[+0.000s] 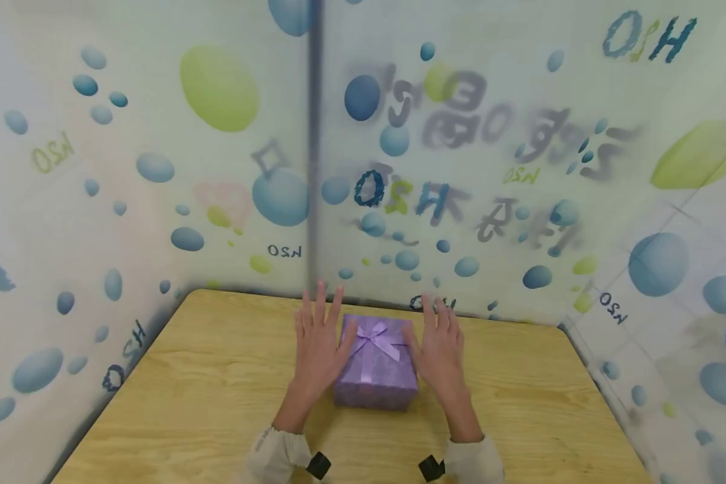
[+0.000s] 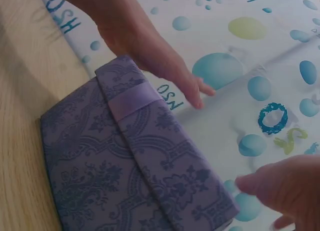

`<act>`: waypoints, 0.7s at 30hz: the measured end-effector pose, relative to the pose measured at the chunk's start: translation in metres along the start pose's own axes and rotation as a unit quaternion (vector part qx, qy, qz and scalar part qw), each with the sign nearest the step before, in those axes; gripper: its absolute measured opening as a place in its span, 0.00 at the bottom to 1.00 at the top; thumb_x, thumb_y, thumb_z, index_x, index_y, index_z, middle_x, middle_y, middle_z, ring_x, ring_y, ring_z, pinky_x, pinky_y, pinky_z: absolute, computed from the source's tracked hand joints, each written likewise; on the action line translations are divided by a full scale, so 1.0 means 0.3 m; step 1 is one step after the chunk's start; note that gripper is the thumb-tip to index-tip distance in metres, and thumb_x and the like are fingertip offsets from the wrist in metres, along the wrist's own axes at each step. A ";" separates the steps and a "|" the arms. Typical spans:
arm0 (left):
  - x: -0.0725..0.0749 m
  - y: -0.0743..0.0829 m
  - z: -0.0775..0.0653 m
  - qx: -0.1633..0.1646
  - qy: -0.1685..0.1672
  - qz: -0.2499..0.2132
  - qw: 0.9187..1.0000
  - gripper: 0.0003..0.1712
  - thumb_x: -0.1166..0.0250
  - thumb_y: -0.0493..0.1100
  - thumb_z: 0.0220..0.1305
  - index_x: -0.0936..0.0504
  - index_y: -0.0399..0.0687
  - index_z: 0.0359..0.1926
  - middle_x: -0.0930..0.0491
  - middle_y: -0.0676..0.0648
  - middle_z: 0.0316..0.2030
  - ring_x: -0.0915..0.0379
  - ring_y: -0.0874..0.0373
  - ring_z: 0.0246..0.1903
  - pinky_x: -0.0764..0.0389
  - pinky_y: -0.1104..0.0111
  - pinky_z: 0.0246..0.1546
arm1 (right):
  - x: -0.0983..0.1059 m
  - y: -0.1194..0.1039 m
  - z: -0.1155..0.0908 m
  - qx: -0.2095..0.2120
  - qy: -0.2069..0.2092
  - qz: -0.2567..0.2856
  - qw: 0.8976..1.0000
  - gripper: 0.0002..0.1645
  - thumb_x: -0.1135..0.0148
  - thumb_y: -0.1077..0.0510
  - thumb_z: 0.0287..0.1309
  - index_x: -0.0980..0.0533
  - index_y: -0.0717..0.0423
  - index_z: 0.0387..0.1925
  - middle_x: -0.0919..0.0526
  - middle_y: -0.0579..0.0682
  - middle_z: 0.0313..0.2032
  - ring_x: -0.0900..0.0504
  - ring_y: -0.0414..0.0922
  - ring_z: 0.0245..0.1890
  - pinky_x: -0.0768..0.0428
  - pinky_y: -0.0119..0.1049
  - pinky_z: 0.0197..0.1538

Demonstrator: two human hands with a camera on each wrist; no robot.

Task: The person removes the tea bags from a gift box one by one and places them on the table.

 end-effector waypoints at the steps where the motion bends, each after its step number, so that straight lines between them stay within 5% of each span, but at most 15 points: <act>1: -0.009 -0.006 -0.005 0.007 -0.012 -0.009 1.000 0.44 0.45 0.59 0.78 0.53 0.57 0.85 0.67 0.45 0.85 0.73 0.36 0.82 0.60 0.35 0.76 | -0.013 0.000 -0.004 -0.007 -0.018 -0.002 1.000 0.42 0.44 0.40 0.77 0.43 0.54 0.81 0.36 0.67 0.75 0.36 0.70 0.72 0.35 0.70 0.68; 5: -0.040 -0.026 -0.031 0.041 -0.041 -0.060 0.997 0.42 0.41 0.52 0.77 0.43 0.39 0.81 0.54 0.33 0.82 0.53 0.33 0.79 0.43 0.38 0.74 | -0.064 0.006 -0.023 -0.034 -0.087 0.000 0.996 0.35 0.45 0.42 0.78 0.30 0.65 0.71 0.16 0.67 0.53 0.15 0.65 0.50 0.18 0.62 0.50; 9: -0.072 -0.046 -0.047 0.076 -0.057 -0.139 0.986 0.31 0.41 0.46 0.77 0.30 0.34 0.74 0.26 0.30 0.67 0.26 0.35 0.64 0.25 0.42 0.63 | -0.093 0.028 -0.028 -0.064 -0.115 0.035 0.991 0.33 0.46 0.43 0.79 0.27 0.69 0.65 0.14 0.60 0.40 0.15 0.55 0.38 0.17 0.54 0.42; 11: -0.092 -0.058 -0.062 0.095 -0.072 -0.186 0.975 0.30 0.43 0.46 0.79 0.29 0.36 0.74 0.22 0.34 0.63 0.21 0.40 0.58 0.21 0.45 0.59 | -0.105 0.040 -0.035 -0.077 -0.113 0.069 0.988 0.32 0.46 0.44 0.79 0.28 0.68 0.65 0.14 0.59 0.40 0.16 0.52 0.38 0.17 0.51 0.42; 14: -0.111 -0.072 -0.099 0.113 -0.096 -0.246 0.958 0.32 0.45 0.46 0.80 0.35 0.36 0.77 0.25 0.34 0.68 0.24 0.38 0.62 0.24 0.44 0.62 | -0.136 0.063 -0.053 -0.090 -0.108 0.133 0.981 0.32 0.46 0.45 0.80 0.30 0.66 0.68 0.16 0.58 0.45 0.18 0.50 0.42 0.17 0.49 0.45; 17: -0.126 -0.073 -0.130 0.101 -0.130 -0.276 0.947 0.39 0.44 0.48 0.80 0.45 0.34 0.81 0.39 0.32 0.77 0.41 0.34 0.75 0.39 0.41 0.73 | -0.166 0.076 -0.070 -0.071 -0.124 0.209 0.967 0.35 0.48 0.45 0.81 0.35 0.64 0.75 0.20 0.62 0.59 0.18 0.54 0.54 0.18 0.53 0.56; 21: -0.133 -0.061 -0.150 0.054 -0.171 -0.291 0.940 0.53 0.36 0.51 0.74 0.58 0.35 0.83 0.56 0.34 0.82 0.61 0.36 0.81 0.55 0.41 0.77 | -0.195 0.067 -0.101 -0.016 -0.225 0.310 0.924 0.48 0.49 0.44 0.81 0.59 0.59 0.84 0.48 0.64 0.81 0.41 0.62 0.78 0.38 0.63 0.74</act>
Point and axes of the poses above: each hand's wrist, its own z-axis towards the middle knuckle, its own x-axis out of the back of the hand, y = z × x, the point moved 9 cm from there along z, towards the middle knuckle
